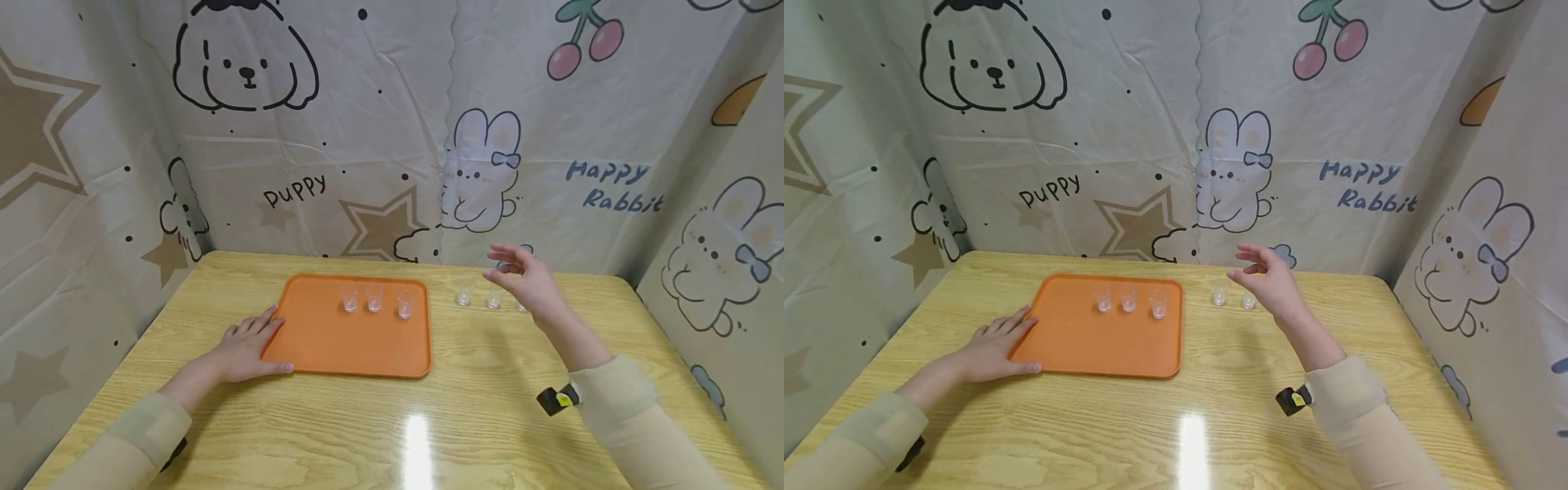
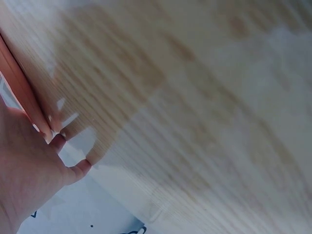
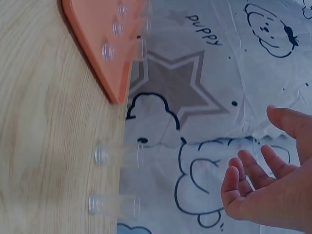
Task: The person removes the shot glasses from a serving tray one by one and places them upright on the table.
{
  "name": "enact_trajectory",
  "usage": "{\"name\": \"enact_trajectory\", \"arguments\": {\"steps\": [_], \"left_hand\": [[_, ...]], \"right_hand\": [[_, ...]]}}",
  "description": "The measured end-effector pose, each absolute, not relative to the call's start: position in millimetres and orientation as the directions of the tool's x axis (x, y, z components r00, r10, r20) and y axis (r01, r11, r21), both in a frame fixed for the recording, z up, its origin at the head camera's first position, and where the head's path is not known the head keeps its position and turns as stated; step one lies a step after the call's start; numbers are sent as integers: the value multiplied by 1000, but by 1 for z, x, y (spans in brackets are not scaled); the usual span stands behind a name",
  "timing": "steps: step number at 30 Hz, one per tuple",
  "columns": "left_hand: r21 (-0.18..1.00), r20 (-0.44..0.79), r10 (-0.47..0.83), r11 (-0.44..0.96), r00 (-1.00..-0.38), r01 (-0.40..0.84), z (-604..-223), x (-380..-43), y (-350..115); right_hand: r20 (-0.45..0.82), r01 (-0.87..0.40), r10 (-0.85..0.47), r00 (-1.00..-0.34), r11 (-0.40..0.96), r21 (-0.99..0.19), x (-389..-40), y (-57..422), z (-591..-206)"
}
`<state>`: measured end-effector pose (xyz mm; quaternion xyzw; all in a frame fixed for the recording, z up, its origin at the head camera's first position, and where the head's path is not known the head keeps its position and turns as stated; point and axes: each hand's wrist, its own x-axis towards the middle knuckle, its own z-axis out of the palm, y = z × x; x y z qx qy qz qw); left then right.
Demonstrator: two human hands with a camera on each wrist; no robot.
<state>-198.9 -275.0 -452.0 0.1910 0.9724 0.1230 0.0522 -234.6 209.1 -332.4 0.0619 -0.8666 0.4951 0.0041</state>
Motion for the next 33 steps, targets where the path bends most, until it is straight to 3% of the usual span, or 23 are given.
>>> {"name": "enact_trajectory", "arguments": {"steps": [21,33], "left_hand": [[241,-81,378,905,-922,350,-453,-201,-278],[249,-82,375,905,-923,345,-454,-200,-277]], "right_hand": [[51,-104,-166,-985,330,-938,-246,130,-373],[69,-135,-170,-983,414,-900,-262,106,-424]]}}
